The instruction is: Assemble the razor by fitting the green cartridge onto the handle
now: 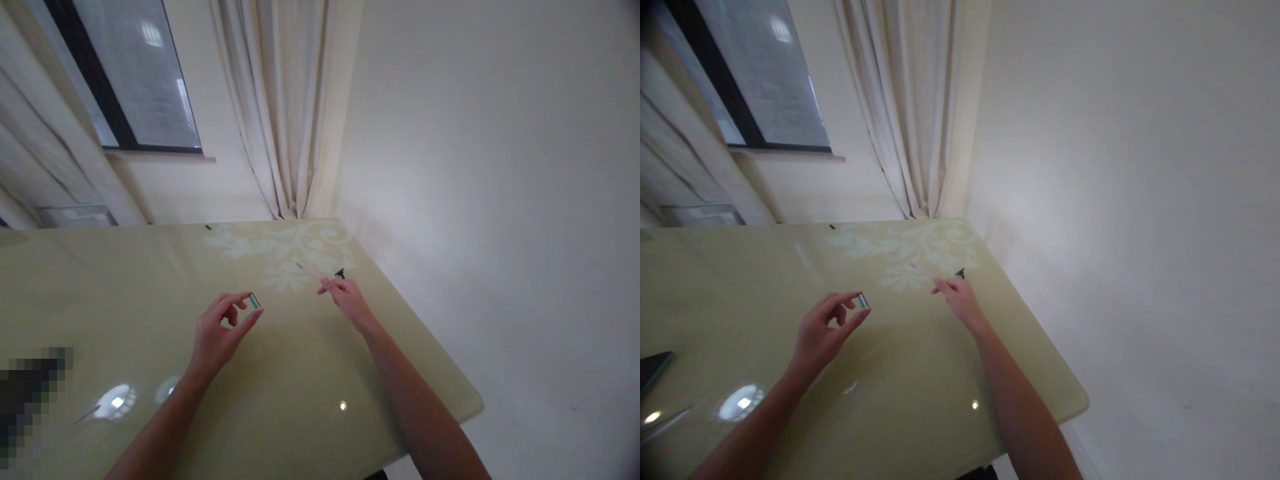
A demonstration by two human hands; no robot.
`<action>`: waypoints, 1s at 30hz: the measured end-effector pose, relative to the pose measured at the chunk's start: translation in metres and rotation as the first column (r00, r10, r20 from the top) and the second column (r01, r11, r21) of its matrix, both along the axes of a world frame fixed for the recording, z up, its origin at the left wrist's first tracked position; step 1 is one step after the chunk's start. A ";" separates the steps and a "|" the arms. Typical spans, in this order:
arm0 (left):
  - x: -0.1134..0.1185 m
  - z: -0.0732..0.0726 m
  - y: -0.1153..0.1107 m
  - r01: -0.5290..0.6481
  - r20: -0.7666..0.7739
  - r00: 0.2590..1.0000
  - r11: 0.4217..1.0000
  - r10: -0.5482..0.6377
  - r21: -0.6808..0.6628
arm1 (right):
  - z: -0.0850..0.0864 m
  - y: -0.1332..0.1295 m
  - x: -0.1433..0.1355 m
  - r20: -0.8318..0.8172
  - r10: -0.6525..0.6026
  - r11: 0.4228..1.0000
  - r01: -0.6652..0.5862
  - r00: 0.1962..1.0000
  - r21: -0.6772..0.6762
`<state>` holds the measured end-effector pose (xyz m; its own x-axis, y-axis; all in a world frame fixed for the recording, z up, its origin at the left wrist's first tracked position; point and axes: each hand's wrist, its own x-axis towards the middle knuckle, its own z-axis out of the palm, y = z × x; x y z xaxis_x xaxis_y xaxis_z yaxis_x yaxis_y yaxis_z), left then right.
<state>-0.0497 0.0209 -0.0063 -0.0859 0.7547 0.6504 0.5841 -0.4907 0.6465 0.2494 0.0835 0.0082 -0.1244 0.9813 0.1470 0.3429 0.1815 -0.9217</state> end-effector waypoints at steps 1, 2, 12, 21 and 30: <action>0.001 -0.002 0.001 0.010 0.008 1.000 1.000 -0.010 -0.023 | 0.002 0.004 0.006 -0.087 -0.070 0.997 0.071 0.994 0.003; 0.003 -0.005 0.001 0.025 0.020 0.999 0.998 -0.024 -0.059 | 0.004 0.008 0.012 -0.168 -0.131 0.991 0.133 0.977 0.003; 0.072 -0.012 0.031 0.095 -0.198 0.956 0.868 -0.216 -0.488 | 0.010 0.023 0.049 -0.036 -0.429 0.887 0.428 0.903 0.173; 0.151 -0.017 0.087 -0.083 -0.444 0.881 0.868 -0.166 -0.490 | -0.006 0.026 0.061 0.525 -0.512 0.834 0.541 0.680 0.113; 0.155 -0.018 0.093 -0.134 -0.517 0.841 0.863 -0.161 -0.487 | -0.024 0.027 0.064 0.600 -0.557 0.770 0.627 0.575 0.114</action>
<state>0.1050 0.1139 -0.0244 0.1671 0.9767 0.1344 0.8960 -0.2073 0.3926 0.3135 0.1103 -0.0161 0.4668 0.8708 0.1540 0.7953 -0.3372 -0.5038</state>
